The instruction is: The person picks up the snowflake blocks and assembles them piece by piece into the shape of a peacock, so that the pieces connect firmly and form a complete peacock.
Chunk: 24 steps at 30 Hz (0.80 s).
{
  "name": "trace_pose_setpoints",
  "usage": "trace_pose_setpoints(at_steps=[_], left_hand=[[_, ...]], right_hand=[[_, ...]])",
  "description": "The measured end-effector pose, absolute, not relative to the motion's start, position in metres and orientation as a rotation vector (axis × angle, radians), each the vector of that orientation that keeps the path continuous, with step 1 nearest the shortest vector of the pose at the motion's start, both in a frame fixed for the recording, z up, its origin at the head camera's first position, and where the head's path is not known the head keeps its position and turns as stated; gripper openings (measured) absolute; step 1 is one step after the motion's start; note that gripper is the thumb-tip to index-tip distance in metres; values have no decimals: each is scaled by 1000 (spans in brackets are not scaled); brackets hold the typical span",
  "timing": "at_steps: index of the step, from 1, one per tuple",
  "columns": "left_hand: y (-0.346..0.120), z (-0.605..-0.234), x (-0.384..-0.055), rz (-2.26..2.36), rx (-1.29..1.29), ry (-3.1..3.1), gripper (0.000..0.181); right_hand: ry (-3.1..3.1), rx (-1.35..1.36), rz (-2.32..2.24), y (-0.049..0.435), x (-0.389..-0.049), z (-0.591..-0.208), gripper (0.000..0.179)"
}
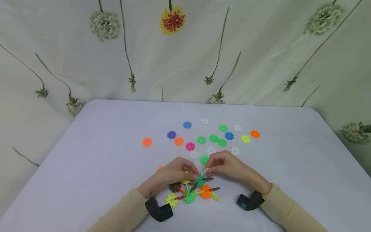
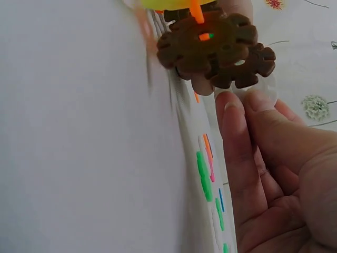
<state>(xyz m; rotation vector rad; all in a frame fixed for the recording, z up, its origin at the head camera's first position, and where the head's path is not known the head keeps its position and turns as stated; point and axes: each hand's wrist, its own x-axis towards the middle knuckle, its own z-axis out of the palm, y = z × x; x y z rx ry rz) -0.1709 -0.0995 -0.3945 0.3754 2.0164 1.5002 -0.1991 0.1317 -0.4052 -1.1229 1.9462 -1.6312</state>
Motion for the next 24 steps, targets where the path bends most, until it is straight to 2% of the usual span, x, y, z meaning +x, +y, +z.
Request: trace_pose_setpoints(at_steps=[14, 21, 24], left_hand=[[-102, -394, -168, 1483, 357, 2026, 6], [-102, -394, -168, 1487, 362, 2004, 7], [-102, -393, -168, 1489, 355, 1975, 7]], right_hand=[[1992, -1182, -1514, 125, -195, -397, 6], [2001, -1040, -1560, 120, -188, -396, 6], [1972, -1068, -1570, 120, -187, -395, 7]])
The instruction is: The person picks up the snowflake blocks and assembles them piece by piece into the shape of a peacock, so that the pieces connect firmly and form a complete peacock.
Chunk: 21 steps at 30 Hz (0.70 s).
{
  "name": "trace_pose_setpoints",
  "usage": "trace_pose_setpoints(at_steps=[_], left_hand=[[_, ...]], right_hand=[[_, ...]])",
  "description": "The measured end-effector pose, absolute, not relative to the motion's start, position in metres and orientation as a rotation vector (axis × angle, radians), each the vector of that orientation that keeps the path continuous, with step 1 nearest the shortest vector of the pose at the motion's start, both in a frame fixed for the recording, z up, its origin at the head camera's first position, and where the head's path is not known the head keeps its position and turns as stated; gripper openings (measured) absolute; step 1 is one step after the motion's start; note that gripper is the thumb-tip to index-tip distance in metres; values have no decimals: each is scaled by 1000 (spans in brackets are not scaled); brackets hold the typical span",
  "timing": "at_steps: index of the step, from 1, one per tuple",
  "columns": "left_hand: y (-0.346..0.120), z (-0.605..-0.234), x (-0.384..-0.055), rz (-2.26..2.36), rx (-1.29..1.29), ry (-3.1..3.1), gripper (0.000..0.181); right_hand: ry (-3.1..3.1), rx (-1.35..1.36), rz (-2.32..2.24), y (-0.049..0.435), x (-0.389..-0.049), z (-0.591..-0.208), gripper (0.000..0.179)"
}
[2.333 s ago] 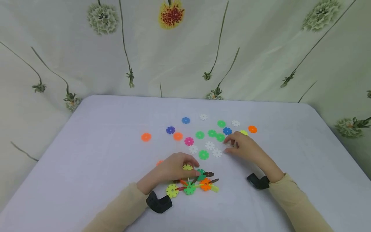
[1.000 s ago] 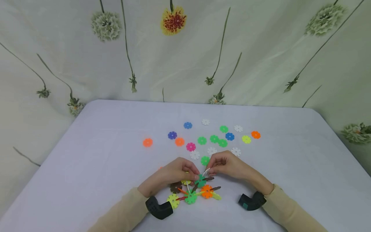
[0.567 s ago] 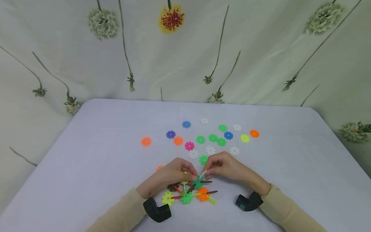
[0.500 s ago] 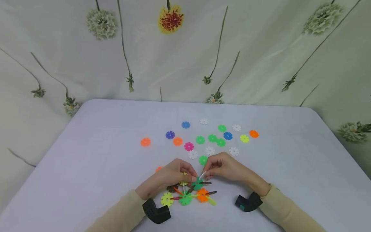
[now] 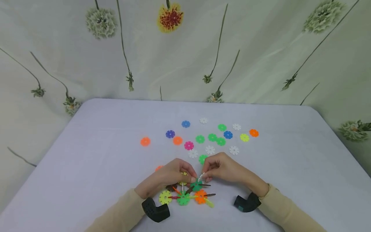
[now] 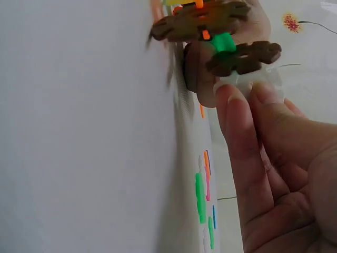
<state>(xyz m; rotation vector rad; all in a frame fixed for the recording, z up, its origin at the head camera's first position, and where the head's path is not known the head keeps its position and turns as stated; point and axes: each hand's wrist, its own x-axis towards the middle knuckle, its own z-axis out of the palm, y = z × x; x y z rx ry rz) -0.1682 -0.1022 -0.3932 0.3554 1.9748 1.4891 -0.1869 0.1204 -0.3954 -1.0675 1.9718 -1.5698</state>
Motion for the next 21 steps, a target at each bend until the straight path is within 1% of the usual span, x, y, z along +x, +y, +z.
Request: trace_pose_setpoints(at_steps=[4, 9, 12, 15, 18, 20, 21], left_hand=[[-103, -392, -170, 1498, 386, 1963, 9], [-108, -395, -174, 1531, 467, 1986, 17], [-113, -398, -173, 1508, 561, 2032, 23], [-119, -397, -169, 1443, 706, 2073, 34], [-122, -393, -165, 1348, 796, 2100, 52], [-123, -390, -165, 1314, 785, 2095, 58], [-124, -390, -166, 1312, 771, 2092, 58]], right_hand=[[1927, -1114, -1600, 122, -189, -396, 6], [1820, -1021, -1730, 125, -195, -405, 1], [1767, -1005, -1752, 127, -196, -412, 4], [1756, -1023, -1738, 128, -195, -416, 3], [1775, -1039, -1733, 129, -196, -416, 5], [1797, -1040, -1718, 131, -196, -414, 5], [1805, -1046, -1702, 132, -196, -413, 5]])
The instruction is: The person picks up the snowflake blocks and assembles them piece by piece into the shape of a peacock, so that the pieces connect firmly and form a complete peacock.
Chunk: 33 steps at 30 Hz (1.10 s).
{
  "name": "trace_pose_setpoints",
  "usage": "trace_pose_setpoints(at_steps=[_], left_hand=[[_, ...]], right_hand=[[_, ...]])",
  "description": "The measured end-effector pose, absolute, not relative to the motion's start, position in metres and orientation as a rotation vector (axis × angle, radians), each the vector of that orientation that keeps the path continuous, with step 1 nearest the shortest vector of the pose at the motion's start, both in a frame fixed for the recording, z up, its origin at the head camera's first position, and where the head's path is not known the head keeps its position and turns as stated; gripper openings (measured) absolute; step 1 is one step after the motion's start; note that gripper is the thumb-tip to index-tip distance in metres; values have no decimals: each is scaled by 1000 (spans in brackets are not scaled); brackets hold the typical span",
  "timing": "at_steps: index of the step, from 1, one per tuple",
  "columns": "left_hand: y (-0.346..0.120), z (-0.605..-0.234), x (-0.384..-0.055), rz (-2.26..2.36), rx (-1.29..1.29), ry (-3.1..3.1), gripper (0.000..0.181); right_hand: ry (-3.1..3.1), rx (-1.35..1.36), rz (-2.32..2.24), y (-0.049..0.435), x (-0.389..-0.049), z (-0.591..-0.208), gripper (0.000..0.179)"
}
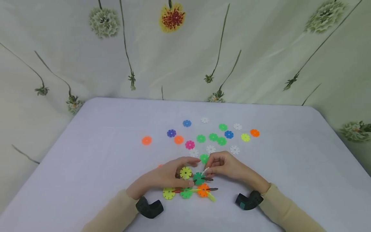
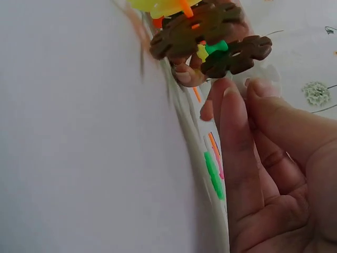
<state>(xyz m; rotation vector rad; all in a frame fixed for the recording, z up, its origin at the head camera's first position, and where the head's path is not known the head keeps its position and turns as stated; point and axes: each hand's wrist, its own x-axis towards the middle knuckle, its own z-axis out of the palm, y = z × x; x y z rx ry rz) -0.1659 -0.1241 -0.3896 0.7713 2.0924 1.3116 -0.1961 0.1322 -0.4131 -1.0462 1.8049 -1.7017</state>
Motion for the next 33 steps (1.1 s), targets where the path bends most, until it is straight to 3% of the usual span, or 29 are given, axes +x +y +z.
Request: trace_pose_setpoints(at_steps=[8, 19, 28, 33], left_hand=[[-127, -396, -176, 1308, 685, 2142, 29], [-117, -393, -174, 1281, 650, 2161, 22], [-110, -387, -168, 1117, 718, 2286, 14], [-111, -388, -169, 1141, 780, 2275, 11]], right_hand=[[1885, -985, -1531, 147, -202, -400, 13], [2777, -674, -1139, 178, -218, -383, 5], [2797, -707, -1020, 198, -223, -386, 24], [2810, -725, -981, 200, -224, -387, 25]])
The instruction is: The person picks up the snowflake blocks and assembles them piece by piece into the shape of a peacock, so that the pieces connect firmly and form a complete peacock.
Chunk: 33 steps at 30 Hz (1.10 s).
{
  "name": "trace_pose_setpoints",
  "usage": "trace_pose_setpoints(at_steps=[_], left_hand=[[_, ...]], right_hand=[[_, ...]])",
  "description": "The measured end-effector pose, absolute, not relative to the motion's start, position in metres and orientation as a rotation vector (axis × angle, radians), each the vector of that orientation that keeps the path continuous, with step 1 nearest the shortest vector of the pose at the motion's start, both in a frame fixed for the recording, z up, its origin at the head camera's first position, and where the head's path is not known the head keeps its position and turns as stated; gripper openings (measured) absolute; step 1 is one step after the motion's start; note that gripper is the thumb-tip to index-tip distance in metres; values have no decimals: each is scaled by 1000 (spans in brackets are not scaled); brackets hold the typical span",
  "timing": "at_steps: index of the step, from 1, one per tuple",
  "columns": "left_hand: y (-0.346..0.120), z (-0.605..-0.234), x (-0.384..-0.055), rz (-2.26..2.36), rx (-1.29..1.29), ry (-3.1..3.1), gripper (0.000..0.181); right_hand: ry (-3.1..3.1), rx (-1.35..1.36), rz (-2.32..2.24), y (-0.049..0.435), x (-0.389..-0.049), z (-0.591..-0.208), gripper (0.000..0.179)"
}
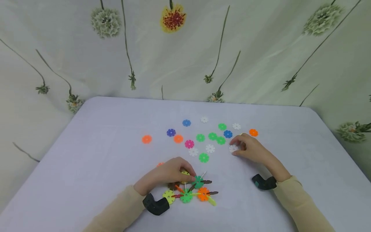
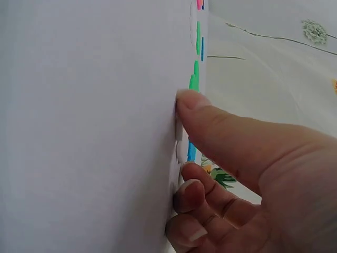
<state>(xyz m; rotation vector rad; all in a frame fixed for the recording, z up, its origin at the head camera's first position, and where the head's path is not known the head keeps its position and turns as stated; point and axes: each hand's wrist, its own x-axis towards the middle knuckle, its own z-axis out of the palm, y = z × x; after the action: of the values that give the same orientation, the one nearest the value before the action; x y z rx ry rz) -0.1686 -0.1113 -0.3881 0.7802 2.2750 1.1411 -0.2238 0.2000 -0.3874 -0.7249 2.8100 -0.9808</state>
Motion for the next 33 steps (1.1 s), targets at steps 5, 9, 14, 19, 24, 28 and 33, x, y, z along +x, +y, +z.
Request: trace_pose_setpoints(at_steps=[5, 9, 14, 19, 24, 28, 33], left_hand=[[-112, -394, -163, 1180, 716, 2213, 7], [-111, -399, -161, 1233, 672, 2128, 7], [-108, -402, -164, 1338, 580, 2013, 10], [-107, -401, -164, 1416, 448, 1915, 14], [-106, -400, -161, 1433, 405, 1926, 14], [-104, -400, -157, 1427, 387, 1932, 14], [-105, -399, -153, 1427, 370, 1914, 13]], right_hand=[[2809, -722, -1073, 184, -229, -396, 23], [2799, -664, -1070, 167, -235, -403, 27], [2817, -589, -1055, 157, -238, -405, 20], [2521, -821, -1353, 149, -228, -403, 3], [1996, -1060, -1440, 132, -210, -403, 13], [1837, -1096, -1498, 125, -202, -412, 10], [1765, -1130, -1589, 124, -200, -421, 8]])
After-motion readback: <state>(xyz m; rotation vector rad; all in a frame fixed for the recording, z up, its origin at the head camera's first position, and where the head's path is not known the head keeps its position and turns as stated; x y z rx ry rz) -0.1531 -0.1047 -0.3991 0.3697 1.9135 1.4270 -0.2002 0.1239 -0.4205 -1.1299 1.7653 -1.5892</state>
